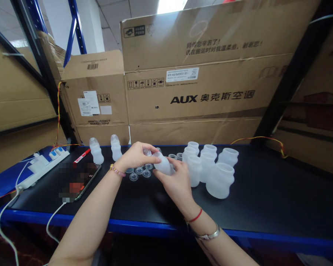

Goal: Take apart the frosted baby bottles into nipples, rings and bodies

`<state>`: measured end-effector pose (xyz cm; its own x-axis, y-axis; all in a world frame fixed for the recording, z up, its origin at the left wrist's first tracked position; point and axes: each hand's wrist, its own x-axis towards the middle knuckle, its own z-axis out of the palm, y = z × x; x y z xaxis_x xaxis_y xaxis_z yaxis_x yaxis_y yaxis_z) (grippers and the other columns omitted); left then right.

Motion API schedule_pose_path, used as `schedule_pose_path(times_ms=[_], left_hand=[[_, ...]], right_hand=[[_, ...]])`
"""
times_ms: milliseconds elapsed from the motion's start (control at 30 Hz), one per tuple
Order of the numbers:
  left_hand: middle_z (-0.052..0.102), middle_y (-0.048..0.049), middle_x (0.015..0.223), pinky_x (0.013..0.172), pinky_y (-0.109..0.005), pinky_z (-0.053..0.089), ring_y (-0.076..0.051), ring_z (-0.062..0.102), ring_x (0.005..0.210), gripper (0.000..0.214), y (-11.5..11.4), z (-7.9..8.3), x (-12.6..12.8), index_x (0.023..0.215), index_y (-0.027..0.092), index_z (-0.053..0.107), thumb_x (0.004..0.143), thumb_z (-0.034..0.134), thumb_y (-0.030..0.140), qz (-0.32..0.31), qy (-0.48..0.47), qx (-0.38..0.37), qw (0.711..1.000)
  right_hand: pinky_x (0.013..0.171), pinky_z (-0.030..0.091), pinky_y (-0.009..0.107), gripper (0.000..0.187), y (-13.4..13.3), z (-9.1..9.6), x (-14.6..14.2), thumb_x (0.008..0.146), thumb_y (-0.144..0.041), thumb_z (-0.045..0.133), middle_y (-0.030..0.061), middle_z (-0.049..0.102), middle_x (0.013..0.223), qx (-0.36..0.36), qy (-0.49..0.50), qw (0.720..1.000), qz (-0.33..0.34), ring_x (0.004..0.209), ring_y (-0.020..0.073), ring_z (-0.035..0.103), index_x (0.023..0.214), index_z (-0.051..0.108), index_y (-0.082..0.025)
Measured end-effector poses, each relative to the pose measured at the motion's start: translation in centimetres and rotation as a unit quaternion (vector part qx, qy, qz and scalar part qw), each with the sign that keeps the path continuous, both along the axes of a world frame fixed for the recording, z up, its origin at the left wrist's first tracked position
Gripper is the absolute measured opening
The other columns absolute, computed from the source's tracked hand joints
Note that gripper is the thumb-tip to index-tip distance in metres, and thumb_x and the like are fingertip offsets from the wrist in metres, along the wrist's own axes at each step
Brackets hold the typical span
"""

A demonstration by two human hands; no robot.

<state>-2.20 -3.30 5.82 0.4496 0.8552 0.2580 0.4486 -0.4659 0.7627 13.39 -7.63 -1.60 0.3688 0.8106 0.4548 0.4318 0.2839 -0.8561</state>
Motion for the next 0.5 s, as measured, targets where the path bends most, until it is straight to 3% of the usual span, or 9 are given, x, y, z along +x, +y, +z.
schedule_pose_path(times_ms=[67, 167, 267, 367, 500], left_hand=[[0.067, -0.0015, 0.076, 0.054, -0.023, 0.035, -0.009, 0.047, 0.056, 0.045, 0.2, 0.1, -0.3, 0.098, 0.014, 0.076, 0.067, 0.077, 0.046, 0.045, 0.000, 0.023, 0.999], [0.067, -0.0015, 0.074, 0.054, -0.023, 0.036, -0.009, 0.047, 0.056, 0.045, 0.5, 0.1, -0.6, 0.098, 0.014, 0.076, 0.067, 0.077, 0.047, 0.091, 0.005, 0.040, 0.995], [0.069, -0.0022, 0.076, 0.057, -0.023, 0.039, -0.011, 0.051, 0.059, 0.043, 0.3, -0.1, -0.1, 0.096, 0.014, 0.076, 0.066, 0.077, 0.045, 0.081, 0.029, 0.036, 0.996], [0.072, -0.0029, 0.082, 0.061, -0.025, 0.042, -0.013, 0.057, 0.065, 0.040, -0.2, -0.7, 1.1, 0.095, 0.016, 0.076, 0.067, 0.076, 0.045, 0.052, 0.051, 0.033, 0.997], [0.074, -0.0056, 0.102, 0.080, -0.028, 0.048, -0.019, 0.064, 0.089, 0.038, -0.6, -1.6, 3.1, 0.101, 0.017, 0.075, 0.068, 0.077, 0.036, 0.043, 0.043, 0.085, 0.995]], right_hand=[[0.090, 0.049, 0.047, 0.039, -0.3, -0.1, -0.1, 0.060, -0.032, 0.076, 0.0106, 0.063, 0.102, 0.085, -0.010, 0.995, -0.046, 0.103, 0.0301, 0.059, 0.096, 0.071, -0.018], [0.087, 0.050, 0.043, 0.006, -1.4, 0.1, -0.6, 0.074, -0.024, 0.069, 0.0054, 0.063, 0.086, 0.251, -0.046, 0.965, -0.062, 0.091, 0.0235, 0.062, 0.077, 0.065, -0.021], [0.080, 0.050, 0.040, 0.013, -2.6, 0.6, -1.0, 0.075, -0.013, 0.068, 0.0016, 0.061, 0.077, 0.370, -0.083, 0.923, -0.063, 0.080, 0.0196, 0.061, 0.074, 0.059, -0.022], [0.078, 0.049, 0.039, 0.020, -3.2, 0.8, -1.2, 0.073, -0.007, 0.069, -0.0001, 0.060, 0.075, 0.407, -0.094, 0.907, -0.053, 0.078, 0.0185, 0.060, 0.077, 0.056, -0.023], [0.076, 0.048, 0.038, 0.019, -2.8, 0.9, -0.9, 0.075, -0.008, 0.067, 0.0002, 0.060, 0.075, 0.392, -0.092, 0.914, -0.050, 0.077, 0.0187, 0.059, 0.076, 0.055, -0.023]])
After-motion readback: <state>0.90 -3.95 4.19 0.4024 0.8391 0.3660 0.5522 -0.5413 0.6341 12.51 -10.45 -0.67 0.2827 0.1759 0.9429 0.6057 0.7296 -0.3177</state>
